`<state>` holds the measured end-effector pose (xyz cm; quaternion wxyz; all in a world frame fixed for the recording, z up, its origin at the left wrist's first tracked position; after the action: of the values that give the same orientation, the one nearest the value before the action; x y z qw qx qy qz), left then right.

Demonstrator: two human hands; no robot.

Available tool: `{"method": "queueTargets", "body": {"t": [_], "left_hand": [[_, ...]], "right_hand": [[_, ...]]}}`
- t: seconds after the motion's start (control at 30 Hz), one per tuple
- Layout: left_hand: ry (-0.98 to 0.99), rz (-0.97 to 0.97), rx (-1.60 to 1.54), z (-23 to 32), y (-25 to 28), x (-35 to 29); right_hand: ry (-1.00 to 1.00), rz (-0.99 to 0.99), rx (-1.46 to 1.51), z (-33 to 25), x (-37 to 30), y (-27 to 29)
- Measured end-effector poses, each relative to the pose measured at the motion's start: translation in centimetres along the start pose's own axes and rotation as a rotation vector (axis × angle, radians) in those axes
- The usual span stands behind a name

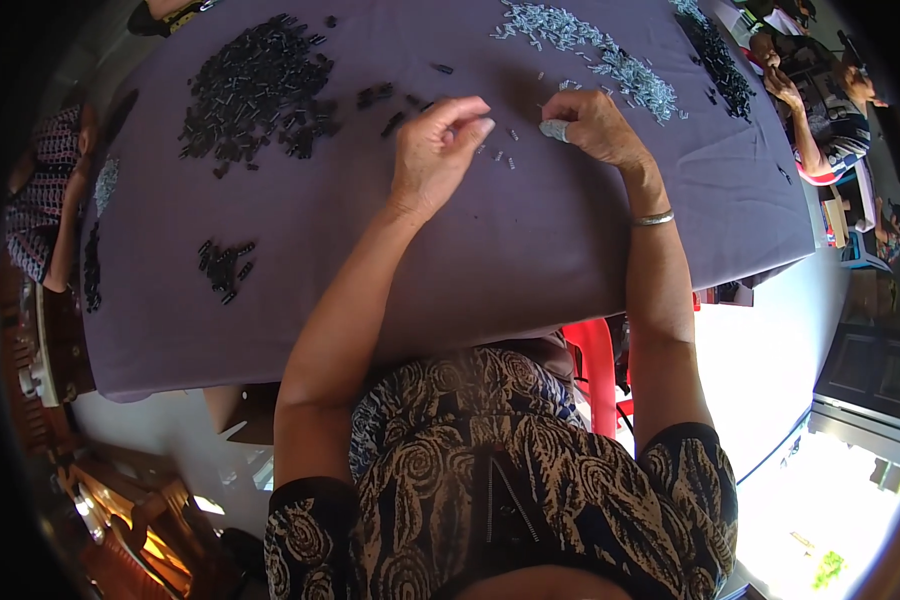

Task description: Sorting small black plastic tubes and silver mesh filters on a workshop table.

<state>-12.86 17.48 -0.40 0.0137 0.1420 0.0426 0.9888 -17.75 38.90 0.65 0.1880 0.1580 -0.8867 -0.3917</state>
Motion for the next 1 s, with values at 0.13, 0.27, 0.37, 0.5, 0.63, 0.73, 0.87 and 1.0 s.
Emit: {"method": "queueTargets", "body": {"t": [0.13, 0.27, 0.37, 0.5, 0.63, 0.73, 0.87, 1.0], "left_hand": [[0.095, 0.114, -0.181, 1.9, 3.5, 1.0], [0.092, 0.162, -0.178, 4.6, 8.1, 0.4], [0.135, 0.303, -0.175, 4.3, 10.5, -1.3], [0.212, 0.348, -0.259, 2.8, 11.0, -4.2], [0.258, 0.359, -0.32, 1.6, 11.2, -5.9], [0.277, 0.347, -0.319, 1.4, 11.0, -5.9], [0.283, 0.28, -0.306, 1.3, 9.1, -5.3], [0.318, 0.123, -0.264, 0.6, 6.8, -5.2]], "right_hand": [[-0.022, 0.045, 0.116, -0.6, 0.0, 0.5], [-0.116, 0.177, 0.211, 0.5, 0.2, 0.8], [-0.11, 0.303, 0.187, 0.3, 0.3, 0.4], [0.06, 0.344, 0.19, -1.2, 1.3, -1.9], [0.083, 0.175, 0.185, -4.3, 2.0, -3.4], [0.142, 0.036, 0.001, -6.7, 2.8, -3.7], [0.203, -0.04, -0.188, -6.5, 3.8, -4.9], [0.198, -0.021, -0.337, -6.8, 4.2, -5.5]]}}
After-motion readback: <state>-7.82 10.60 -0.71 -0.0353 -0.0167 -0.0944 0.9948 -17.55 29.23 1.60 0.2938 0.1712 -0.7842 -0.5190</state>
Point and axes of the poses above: each hand's wrist, its own x-axis towards the middle knuckle, its own y-axis out of the back of the hand, z = x × y, the point moved 3 cm from there along x, towards the middle knuckle, and after that the axes turned 6 degrees about y, right-handed, at the moved point
